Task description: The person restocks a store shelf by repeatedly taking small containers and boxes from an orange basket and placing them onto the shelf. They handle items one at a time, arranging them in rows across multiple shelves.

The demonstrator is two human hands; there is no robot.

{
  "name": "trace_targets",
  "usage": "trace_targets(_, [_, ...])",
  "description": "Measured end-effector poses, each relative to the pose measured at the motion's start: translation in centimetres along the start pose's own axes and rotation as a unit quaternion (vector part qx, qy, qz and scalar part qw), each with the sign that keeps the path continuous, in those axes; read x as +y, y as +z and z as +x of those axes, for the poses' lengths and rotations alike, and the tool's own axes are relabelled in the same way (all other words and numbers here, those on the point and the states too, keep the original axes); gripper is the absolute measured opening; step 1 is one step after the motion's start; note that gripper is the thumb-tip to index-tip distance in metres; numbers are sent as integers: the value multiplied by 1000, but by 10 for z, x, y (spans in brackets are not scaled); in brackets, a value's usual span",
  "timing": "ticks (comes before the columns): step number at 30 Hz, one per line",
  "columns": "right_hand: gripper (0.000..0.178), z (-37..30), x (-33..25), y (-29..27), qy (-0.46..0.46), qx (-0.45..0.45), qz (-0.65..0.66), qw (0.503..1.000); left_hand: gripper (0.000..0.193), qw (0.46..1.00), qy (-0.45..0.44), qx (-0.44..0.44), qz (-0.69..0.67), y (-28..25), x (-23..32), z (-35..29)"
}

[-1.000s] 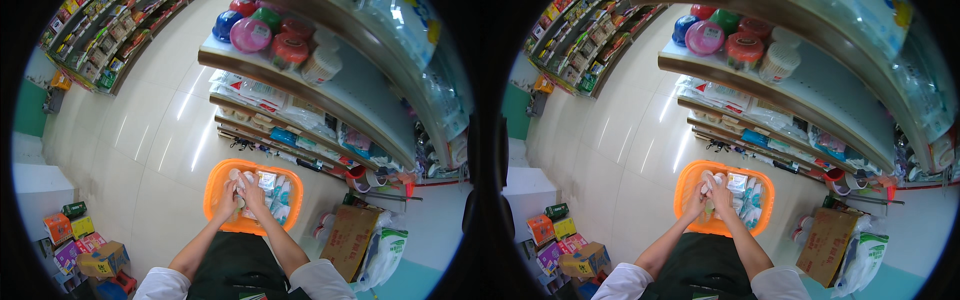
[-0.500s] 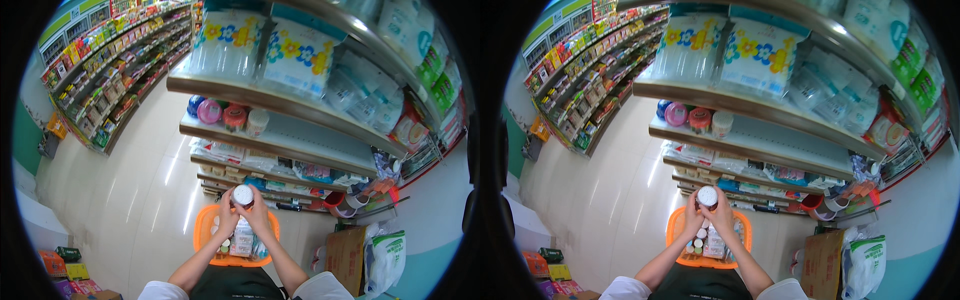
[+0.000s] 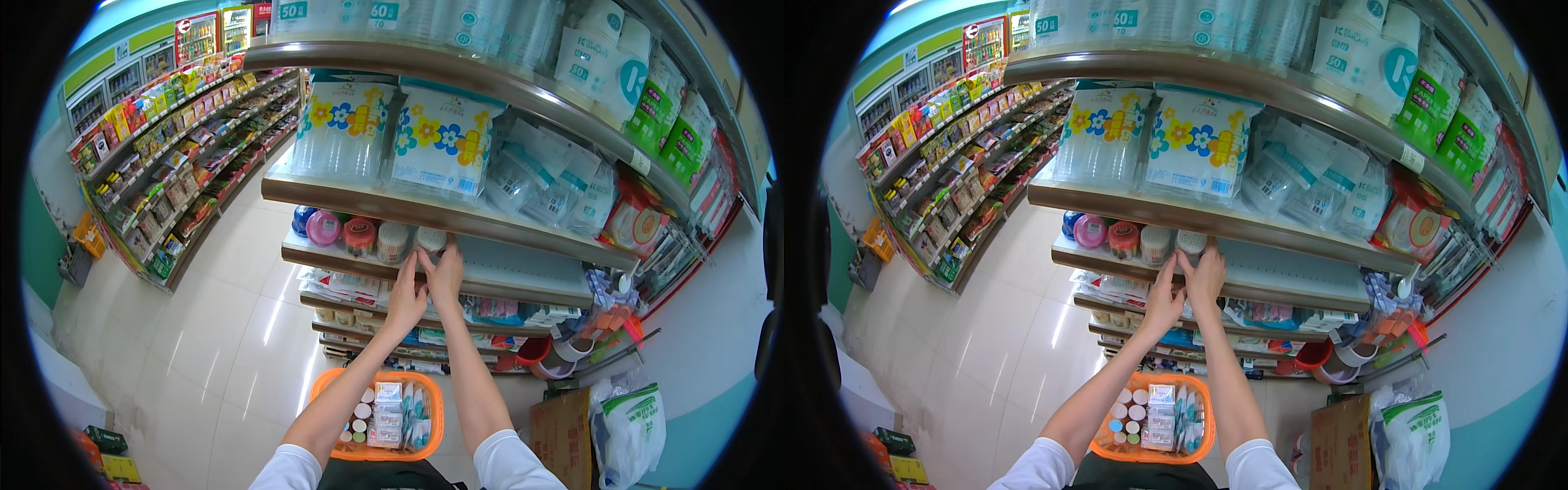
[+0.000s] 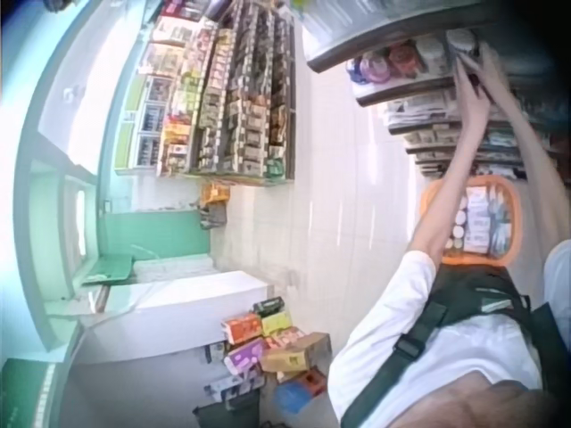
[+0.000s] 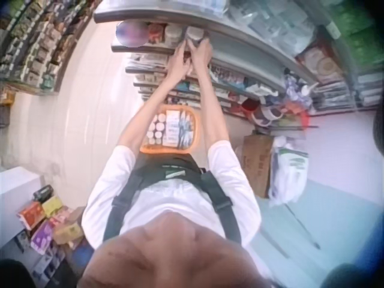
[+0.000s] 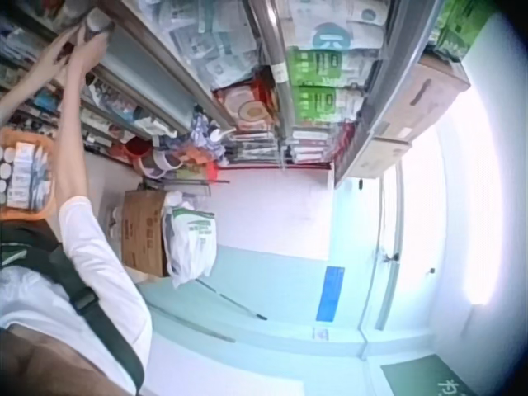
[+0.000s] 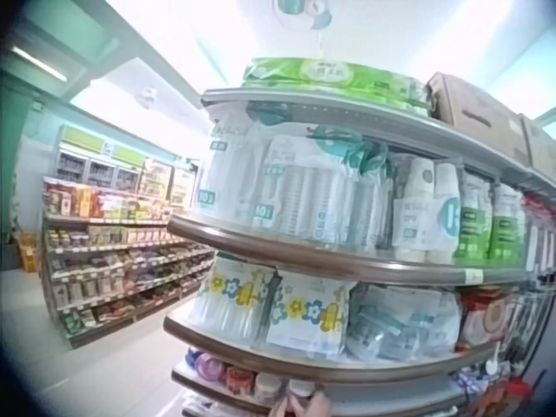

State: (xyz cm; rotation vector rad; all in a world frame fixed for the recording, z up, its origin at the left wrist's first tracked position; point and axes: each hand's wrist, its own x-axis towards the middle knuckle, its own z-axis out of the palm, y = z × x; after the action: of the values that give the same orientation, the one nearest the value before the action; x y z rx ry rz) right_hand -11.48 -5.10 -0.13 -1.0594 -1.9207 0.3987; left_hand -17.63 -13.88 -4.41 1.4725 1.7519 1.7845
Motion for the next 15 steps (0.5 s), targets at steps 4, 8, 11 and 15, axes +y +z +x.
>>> trace_targets(4, [73, 9, 20, 20, -7, -6, -35, 999, 75, 1000, -6, 1, 18, 8, -10, 1])
trace_targets(8, [69, 11, 20, 28, 9, -25, -27, 999, 75, 1000, -8, 3, 14, 9, -17, -1])
trace_targets(11, [58, 18, 17, 33, 24, -73, -1, 997, 75, 1000, -13, 3, 5, 9, -26, -1])
trace_targets(15, [44, 22, 25, 42, 2, -69, -10, 998, 74, 1000, 0, 11, 10, 10, -26, -3])
